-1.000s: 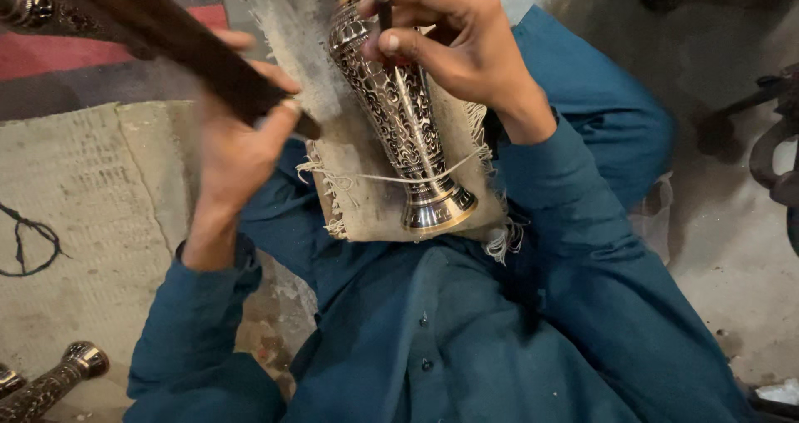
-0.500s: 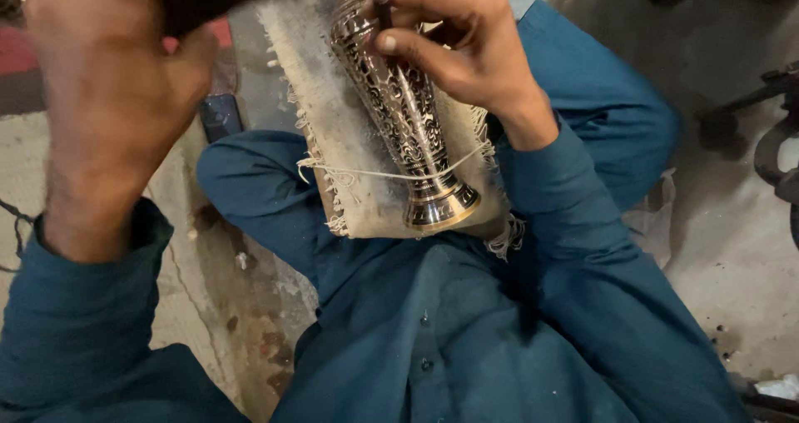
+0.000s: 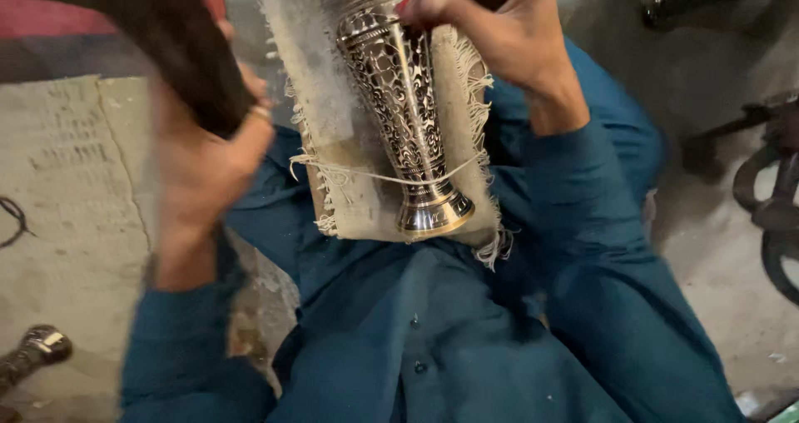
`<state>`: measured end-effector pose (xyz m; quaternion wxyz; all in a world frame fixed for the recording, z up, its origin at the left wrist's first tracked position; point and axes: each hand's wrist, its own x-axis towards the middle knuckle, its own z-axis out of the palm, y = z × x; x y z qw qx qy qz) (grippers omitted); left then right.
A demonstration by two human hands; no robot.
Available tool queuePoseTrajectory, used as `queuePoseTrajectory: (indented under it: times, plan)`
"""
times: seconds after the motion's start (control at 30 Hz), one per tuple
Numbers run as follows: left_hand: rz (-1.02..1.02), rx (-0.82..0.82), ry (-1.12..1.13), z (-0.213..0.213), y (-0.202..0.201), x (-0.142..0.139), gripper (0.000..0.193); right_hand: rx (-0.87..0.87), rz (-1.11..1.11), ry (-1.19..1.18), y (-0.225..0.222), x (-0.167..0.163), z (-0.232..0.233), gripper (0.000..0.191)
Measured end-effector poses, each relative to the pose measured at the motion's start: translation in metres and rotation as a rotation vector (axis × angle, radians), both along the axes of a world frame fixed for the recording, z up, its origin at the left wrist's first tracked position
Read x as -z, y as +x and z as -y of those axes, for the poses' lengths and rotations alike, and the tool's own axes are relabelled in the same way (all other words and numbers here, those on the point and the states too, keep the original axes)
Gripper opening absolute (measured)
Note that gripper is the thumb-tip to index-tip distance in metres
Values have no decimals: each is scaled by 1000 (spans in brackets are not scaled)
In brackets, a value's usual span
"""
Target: The person is sitting cross-legged on the floor, using a hammer and chisel to engrave intricate patterns onto a metal vase. The vase is secured on a cloth pad on their lap, and they repeatedly strike the chisel to create detailed designs.
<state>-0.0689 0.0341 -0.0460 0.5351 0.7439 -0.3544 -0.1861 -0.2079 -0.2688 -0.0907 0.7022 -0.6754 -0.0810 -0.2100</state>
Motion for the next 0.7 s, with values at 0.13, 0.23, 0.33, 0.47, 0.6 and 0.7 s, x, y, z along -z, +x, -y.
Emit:
queuePoseTrajectory:
  times: [0.13,0.23,0.33,0.47,0.6,0.7]
  plan:
    - [-125,-52,-256,11,-27,50,57,-95,-118,-365,11,-30,1,17]
    - [-41,-56,-226,9,-28,59,58,-154,-159,-575,24,-42,4,18]
    - [-23,-84,-145,-5,-29,47,60,-176,-1,-736,31,-44,8,16]
    - [-136,-155,-104,-21,-40,32,63,-266,40,-711,34,-42,10,11]
    - [-7,-119,-54,-24,-48,30,61,-231,-3,-741,32,-44,10,12]
    - [242,-95,48,-25,-46,31,57,-232,-8,-759,35,-43,8,14]
